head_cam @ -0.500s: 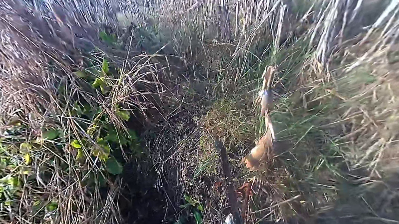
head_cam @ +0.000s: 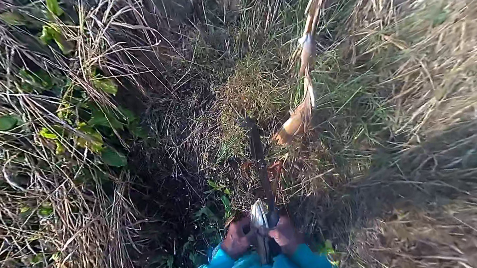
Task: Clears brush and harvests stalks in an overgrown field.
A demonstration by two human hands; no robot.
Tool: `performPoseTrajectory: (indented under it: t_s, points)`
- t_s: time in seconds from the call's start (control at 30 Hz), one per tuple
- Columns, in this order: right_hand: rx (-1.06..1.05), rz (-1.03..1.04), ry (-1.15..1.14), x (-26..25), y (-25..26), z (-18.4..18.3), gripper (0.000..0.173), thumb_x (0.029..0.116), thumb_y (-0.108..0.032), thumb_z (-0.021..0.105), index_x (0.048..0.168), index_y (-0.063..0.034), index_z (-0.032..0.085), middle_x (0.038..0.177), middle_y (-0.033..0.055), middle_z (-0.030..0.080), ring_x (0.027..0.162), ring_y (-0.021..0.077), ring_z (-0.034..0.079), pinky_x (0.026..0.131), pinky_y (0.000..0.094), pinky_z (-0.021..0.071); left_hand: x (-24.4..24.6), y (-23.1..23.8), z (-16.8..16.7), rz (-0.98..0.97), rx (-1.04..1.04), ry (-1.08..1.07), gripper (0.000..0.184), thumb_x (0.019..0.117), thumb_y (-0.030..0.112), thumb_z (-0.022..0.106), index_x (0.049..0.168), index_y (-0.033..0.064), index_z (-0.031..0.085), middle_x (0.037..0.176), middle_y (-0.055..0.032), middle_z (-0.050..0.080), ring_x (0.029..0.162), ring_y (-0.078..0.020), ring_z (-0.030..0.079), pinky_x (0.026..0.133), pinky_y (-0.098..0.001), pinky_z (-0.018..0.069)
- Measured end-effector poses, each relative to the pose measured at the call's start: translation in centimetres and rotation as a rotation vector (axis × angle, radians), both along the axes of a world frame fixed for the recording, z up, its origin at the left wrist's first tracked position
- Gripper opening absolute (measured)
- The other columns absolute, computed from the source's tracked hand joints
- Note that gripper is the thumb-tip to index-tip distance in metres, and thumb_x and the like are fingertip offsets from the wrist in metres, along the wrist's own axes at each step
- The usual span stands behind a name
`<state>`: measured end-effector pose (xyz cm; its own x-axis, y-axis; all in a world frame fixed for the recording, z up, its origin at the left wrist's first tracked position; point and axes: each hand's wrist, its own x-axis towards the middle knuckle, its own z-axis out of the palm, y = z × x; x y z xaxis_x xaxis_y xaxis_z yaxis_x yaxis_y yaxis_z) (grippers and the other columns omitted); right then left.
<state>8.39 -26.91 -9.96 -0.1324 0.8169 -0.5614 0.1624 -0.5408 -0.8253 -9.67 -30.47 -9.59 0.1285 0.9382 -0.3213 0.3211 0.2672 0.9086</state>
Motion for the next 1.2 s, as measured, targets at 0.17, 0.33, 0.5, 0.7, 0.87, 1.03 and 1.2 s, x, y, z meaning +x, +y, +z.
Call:
performPoseTrajectory:
  t_s: [0.17, 0.33, 0.5, 0.7, 0.87, 1.03, 1.2]
  points:
    - [0.023, -0.039, 0.036, 0.2, 0.2, -2.4, 0.057, 0.0634, 0.000, 0.088, 0.114, 0.0066, 0.064, 0.100, 0.0174, 0.072, 0.092, 0.0238, 0.071, 0.085, 0.0436, 0.0604, 1.5, 0.2, 0.0, 0.028, 0.045, 0.185, 0.034, 0.0891, 0.025, 0.069, 0.114, 0.0027, 0.072, 0.098, -0.0114, 0.076, 0.090, -0.0204, 0.073, 0.087, -0.0456, 0.0599]
    - [0.015, -0.062, 0.095, 1.0, 0.1, -1.7, 0.052, 0.0684, 0.004, 0.080, 0.117, 0.0084, 0.061, 0.101, 0.0158, 0.070, 0.090, 0.0183, 0.069, 0.082, 0.0374, 0.0596, 3.5, 1.1, 1.7, -0.005, 0.022, 0.364, 0.045, 0.0902, 0.027, 0.069, 0.126, -0.0009, 0.067, 0.115, -0.0199, 0.072, 0.108, -0.0319, 0.070, 0.099, -0.0524, 0.0545]
    - [0.002, -0.039, 0.457, 1.6, -0.3, 0.9, 0.043, 0.0695, -0.002, 0.076, 0.106, 0.0055, 0.055, 0.071, 0.0101, 0.066, 0.056, 0.0209, 0.067, 0.057, 0.0377, 0.0619, -2.3, 1.5, -0.2, 0.203, -0.104, 0.377, 0.035, 0.0905, 0.021, 0.067, 0.118, -0.0003, 0.071, 0.103, -0.0197, 0.073, 0.097, -0.0322, 0.071, 0.092, -0.0551, 0.0558]
    - [0.058, -0.050, 0.428, 3.6, 0.8, 2.7, 0.031, 0.0732, -0.002, 0.072, 0.102, -0.0005, 0.062, 0.069, 0.0066, 0.067, 0.056, 0.0159, 0.065, 0.057, 0.0328, 0.0601, -9.5, 3.0, -1.8, 0.379, -0.182, 0.582, 0.041, 0.0972, 0.027, 0.066, 0.131, 0.0039, 0.066, 0.113, -0.0266, 0.071, 0.106, -0.0457, 0.069, 0.094, -0.0693, 0.0504]
    - [0.251, 0.025, 0.017, 4.5, 3.8, 1.4, 0.048, 0.0693, -0.005, 0.081, 0.113, 0.0014, 0.062, 0.082, 0.0102, 0.070, 0.067, 0.0201, 0.069, 0.065, 0.0403, 0.0629, -10.0, 1.8, -1.0, 0.622, -0.133, -0.183, 0.022, 0.0828, 0.008, 0.063, 0.101, 0.0001, 0.071, 0.084, -0.0100, 0.073, 0.071, -0.0181, 0.068, 0.065, -0.0403, 0.0591]
    - [0.334, 0.138, -0.118, 1.0, 4.1, 1.7, 0.053, 0.0724, -0.022, 0.090, 0.113, 0.0001, 0.063, 0.086, 0.0112, 0.069, 0.075, 0.0213, 0.069, 0.072, 0.0456, 0.0604, -6.2, 0.9, 3.2, 0.602, -0.165, -0.405, 0.016, 0.0933, 0.021, 0.047, 0.090, 0.0139, 0.062, 0.071, -0.0005, 0.065, 0.058, -0.0108, 0.061, 0.054, -0.0309, 0.0521]
    - [0.486, 0.281, -0.188, -0.2, 4.7, 2.0, 0.048, 0.0804, -0.028, 0.089, 0.111, -0.0006, 0.064, 0.091, 0.0090, 0.072, 0.079, 0.0214, 0.070, 0.074, 0.0482, 0.0604, -4.5, 2.6, 4.6, 0.655, -0.220, -0.603, 0.027, 0.1010, 0.028, 0.039, 0.096, 0.0141, 0.061, 0.064, -0.0024, 0.061, 0.047, -0.0117, 0.056, 0.044, -0.0276, 0.0493]
